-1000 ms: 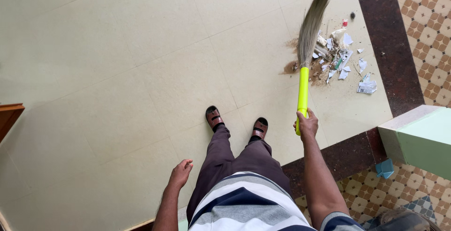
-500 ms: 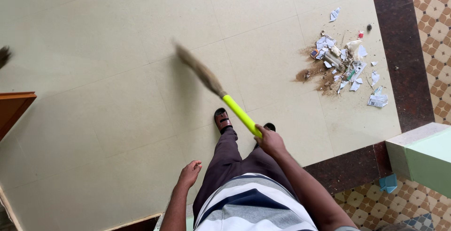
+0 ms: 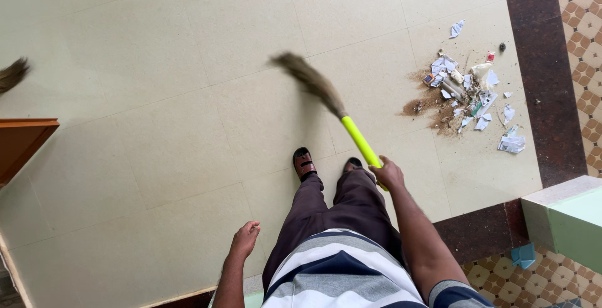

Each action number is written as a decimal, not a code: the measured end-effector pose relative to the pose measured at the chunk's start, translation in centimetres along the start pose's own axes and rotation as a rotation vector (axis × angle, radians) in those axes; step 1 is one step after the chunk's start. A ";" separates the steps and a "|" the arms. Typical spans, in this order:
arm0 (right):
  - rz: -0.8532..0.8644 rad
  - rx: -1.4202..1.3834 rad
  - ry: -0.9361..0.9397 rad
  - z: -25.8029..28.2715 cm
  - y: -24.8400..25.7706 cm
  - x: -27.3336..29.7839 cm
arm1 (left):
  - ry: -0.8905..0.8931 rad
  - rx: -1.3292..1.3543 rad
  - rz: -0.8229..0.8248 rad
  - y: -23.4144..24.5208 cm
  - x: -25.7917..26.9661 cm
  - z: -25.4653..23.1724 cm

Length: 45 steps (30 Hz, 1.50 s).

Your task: The person sweeps debris and paper scraps across a tiled floor toward an area with a parked scooter using a broom.

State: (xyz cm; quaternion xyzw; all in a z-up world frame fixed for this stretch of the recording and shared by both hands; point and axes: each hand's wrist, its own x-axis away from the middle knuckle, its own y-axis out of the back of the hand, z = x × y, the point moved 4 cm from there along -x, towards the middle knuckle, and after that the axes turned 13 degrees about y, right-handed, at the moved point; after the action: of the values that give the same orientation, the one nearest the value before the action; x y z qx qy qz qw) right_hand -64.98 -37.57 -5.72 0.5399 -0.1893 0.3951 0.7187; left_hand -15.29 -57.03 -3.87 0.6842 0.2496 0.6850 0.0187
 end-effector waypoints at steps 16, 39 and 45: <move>0.114 -0.076 0.198 9.2 2.3 1.5 | -0.034 -0.011 0.025 -0.1 1.0 -5.4; -0.158 -0.448 -0.250 7.7 16.1 -20.7 | -0.044 -0.013 -0.035 11.7 -4.3 -28.0; -0.314 -0.545 -0.207 8.5 21.5 -20.5 | -0.096 -0.052 -0.049 12.9 -3.4 -29.8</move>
State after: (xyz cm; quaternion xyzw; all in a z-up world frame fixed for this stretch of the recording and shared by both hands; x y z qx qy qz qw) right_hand -92.88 -50.58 -3.63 0.3876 -0.2744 0.1572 0.8659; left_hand -39.24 -79.03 -0.45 0.7091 0.2473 0.6571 0.0653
